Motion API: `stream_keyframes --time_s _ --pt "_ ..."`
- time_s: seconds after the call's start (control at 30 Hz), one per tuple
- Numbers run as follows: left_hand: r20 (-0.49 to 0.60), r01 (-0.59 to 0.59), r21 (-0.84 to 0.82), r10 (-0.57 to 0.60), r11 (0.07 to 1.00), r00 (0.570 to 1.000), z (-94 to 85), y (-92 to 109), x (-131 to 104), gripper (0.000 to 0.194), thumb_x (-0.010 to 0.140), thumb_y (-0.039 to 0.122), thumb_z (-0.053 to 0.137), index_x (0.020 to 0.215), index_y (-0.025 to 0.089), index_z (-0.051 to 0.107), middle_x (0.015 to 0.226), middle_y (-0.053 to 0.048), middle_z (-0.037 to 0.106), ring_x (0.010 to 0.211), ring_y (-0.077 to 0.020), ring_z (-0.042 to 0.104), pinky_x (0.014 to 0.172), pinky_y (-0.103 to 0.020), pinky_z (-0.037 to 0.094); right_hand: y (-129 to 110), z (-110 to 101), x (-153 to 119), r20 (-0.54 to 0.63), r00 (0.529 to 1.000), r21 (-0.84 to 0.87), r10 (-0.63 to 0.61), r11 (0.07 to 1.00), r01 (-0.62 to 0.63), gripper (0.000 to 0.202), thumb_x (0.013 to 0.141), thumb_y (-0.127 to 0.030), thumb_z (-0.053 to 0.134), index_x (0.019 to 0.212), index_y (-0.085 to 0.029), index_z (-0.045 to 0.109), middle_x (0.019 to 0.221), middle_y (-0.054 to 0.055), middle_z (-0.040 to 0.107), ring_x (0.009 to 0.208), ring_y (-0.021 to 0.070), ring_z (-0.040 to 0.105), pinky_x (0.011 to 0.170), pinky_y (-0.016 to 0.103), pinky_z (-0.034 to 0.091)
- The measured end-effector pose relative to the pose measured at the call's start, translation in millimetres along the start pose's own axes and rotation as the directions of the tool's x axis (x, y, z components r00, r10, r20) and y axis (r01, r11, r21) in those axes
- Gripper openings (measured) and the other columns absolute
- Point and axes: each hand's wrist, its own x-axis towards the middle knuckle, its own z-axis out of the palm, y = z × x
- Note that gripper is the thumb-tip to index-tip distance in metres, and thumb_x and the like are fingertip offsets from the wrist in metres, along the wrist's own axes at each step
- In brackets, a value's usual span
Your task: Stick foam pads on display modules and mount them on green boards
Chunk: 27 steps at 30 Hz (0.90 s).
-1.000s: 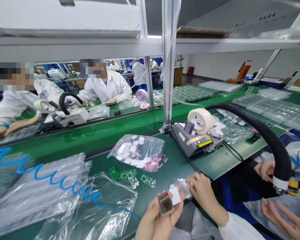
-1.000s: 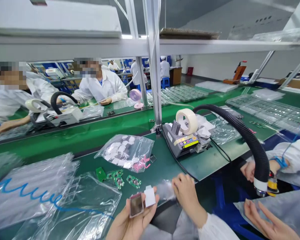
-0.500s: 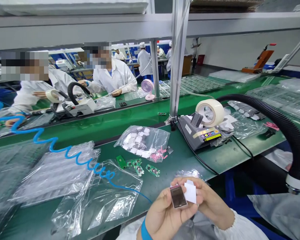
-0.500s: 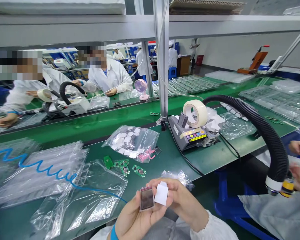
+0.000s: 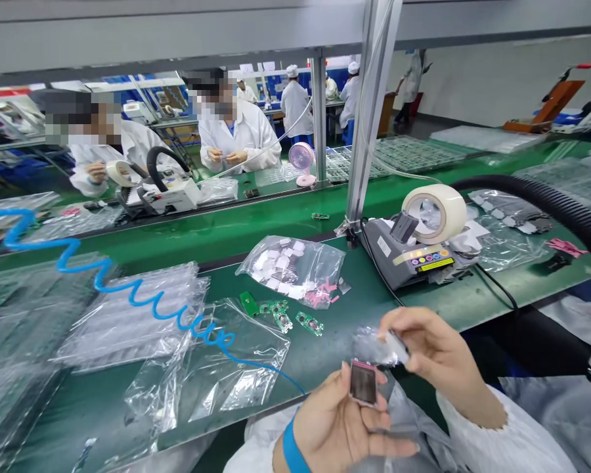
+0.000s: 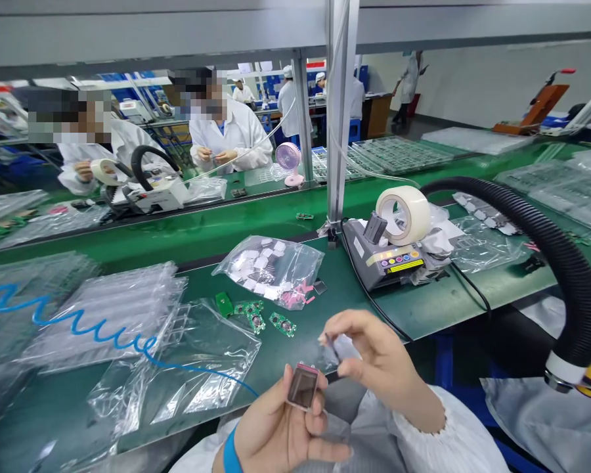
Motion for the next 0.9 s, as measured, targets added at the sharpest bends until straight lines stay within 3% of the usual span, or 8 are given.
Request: stream_keyframes --time_s 0.03,0.1,0.2,0.43,0.77,0.9 --pt "-0.017 0.01 -0.004 -0.01 1.0 1.0 -0.6 -1 0 0.044 0.083 0.046 0.05 0.094 0.006 0.064 0.076 -0.007 0.072 0.069 -0.0159 0.067 0.082 -0.047 0.048 -6 0 3 0.127 0.988 -0.117 -0.086 0.988 0.101 0.022 0.081 -0.033 0.063 0.102 -0.026 0.061 0.092 0.004 0.065 0.083 0.0162 0.061 0.071 0.03 0.052" --pt "-0.034 0.024 -0.006 -0.025 1.0 0.999 -1.9 -2 0 0.047 0.082 0.049 0.049 0.088 0.006 0.066 0.072 -0.007 0.072 0.065 -0.0151 0.066 0.081 -0.047 0.048 -13 -1 10 0.349 0.922 -0.237 -0.169 0.936 0.262 0.016 0.084 -0.032 0.059 0.097 -0.024 0.064 0.095 0.007 0.066 0.083 0.0165 0.062 0.073 0.032 0.051" --pt "-0.052 0.042 0.019 -0.041 0.999 0.998 -1.6 -3 0 0.051 0.081 0.053 0.046 0.081 0.006 0.067 0.065 -0.006 0.07 0.062 -0.0136 0.064 0.08 -0.045 0.048 -14 -1 18 0.5 0.842 -0.284 -0.203 0.88 0.381 0.016 0.087 -0.028 0.055 0.098 -0.021 0.064 0.096 0.009 0.067 0.084 0.0159 0.062 0.073 0.032 0.051" --pt "-0.102 0.038 0.059 -0.032 0.998 0.994 10.3 -1 1 0.045 0.081 0.049 0.05 0.065 0.011 0.066 0.058 -0.001 0.062 0.051 -0.0077 0.055 0.072 -0.035 0.047 -29 9 28 0.617 0.767 -0.395 -0.174 0.775 0.494 0.015 0.088 -0.017 0.052 0.094 -0.02 0.065 0.093 0.007 0.07 0.078 0.0142 0.062 0.069 0.029 0.053" --pt "-0.171 0.034 0.062 -0.023 0.998 0.985 11.6 -2 0 0.041 0.08 0.047 0.054 0.063 0.011 0.064 0.056 -0.001 0.062 0.047 -0.006 0.053 0.069 -0.034 0.048 -34 10 31 0.642 0.753 -0.449 -0.144 0.725 0.521 0.017 0.088 -0.013 0.051 0.094 -0.022 0.064 0.092 0.005 0.07 0.081 0.0136 0.062 0.069 0.027 0.053" --pt "-0.141 -0.03 0.112 0.046 0.993 0.989 8.2 -3 0 0.036 0.076 0.044 0.061 0.067 0.009 0.064 0.06 -0.003 0.062 0.053 -0.0087 0.057 0.068 -0.031 0.047 -37 13 25 0.664 0.737 -0.463 -0.125 0.706 0.536 0.019 0.092 -0.022 0.044 0.099 -0.021 0.062 0.099 0.007 0.068 0.084 0.0151 0.061 0.075 0.032 0.051"
